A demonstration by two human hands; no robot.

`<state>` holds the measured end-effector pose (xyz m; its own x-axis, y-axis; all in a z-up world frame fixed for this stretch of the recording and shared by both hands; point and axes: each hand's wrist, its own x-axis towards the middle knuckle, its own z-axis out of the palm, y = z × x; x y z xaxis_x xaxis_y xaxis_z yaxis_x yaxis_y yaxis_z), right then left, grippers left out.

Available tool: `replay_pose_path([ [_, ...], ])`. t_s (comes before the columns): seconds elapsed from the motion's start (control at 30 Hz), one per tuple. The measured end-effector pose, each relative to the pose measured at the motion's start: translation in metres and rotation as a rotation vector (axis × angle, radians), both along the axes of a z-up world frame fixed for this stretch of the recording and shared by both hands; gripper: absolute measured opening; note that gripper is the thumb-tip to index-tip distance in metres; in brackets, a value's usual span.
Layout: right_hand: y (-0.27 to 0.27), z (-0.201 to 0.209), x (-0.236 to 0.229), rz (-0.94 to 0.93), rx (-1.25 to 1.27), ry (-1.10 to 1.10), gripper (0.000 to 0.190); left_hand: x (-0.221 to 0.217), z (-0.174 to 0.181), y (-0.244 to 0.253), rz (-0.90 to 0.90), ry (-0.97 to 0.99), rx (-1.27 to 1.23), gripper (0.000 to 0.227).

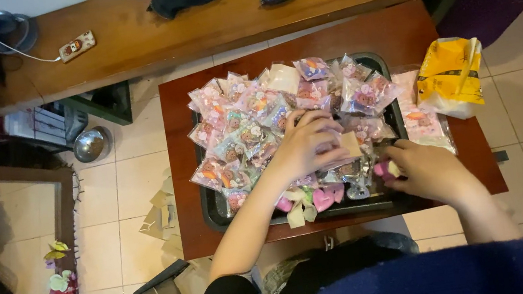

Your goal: The recorder is sorting various small packaged items and heart-shaped objects into a tray.

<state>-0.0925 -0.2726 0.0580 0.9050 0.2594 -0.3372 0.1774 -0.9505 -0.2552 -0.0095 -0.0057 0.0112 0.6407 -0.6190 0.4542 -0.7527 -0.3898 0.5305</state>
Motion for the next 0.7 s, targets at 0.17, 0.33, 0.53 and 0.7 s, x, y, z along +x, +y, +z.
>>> replay_pose_path([
  [0.17, 0.008, 0.051, 0.016, 0.005, 0.094, -0.017, 0.044, -0.003, 0.022, 0.0, -0.042, 0.045, 0.04, 0.03],
  [0.33, 0.034, 0.058, 0.061, 0.075, 0.224, -0.247, 0.039, 0.005, -0.007, 0.002, -0.041, 0.024, 0.108, 0.024],
  [0.53, 0.064, 0.013, 0.101, 0.162, 0.512, -0.515, 0.044, 0.007, 0.016, 0.008, -0.012, 0.219, 0.109, 0.028],
  [0.7, 0.067, -0.002, 0.091, 0.114, 0.657, -0.57, 0.046, 0.005, 0.032, 0.005, -0.042, 0.212, 0.022, 0.033],
])
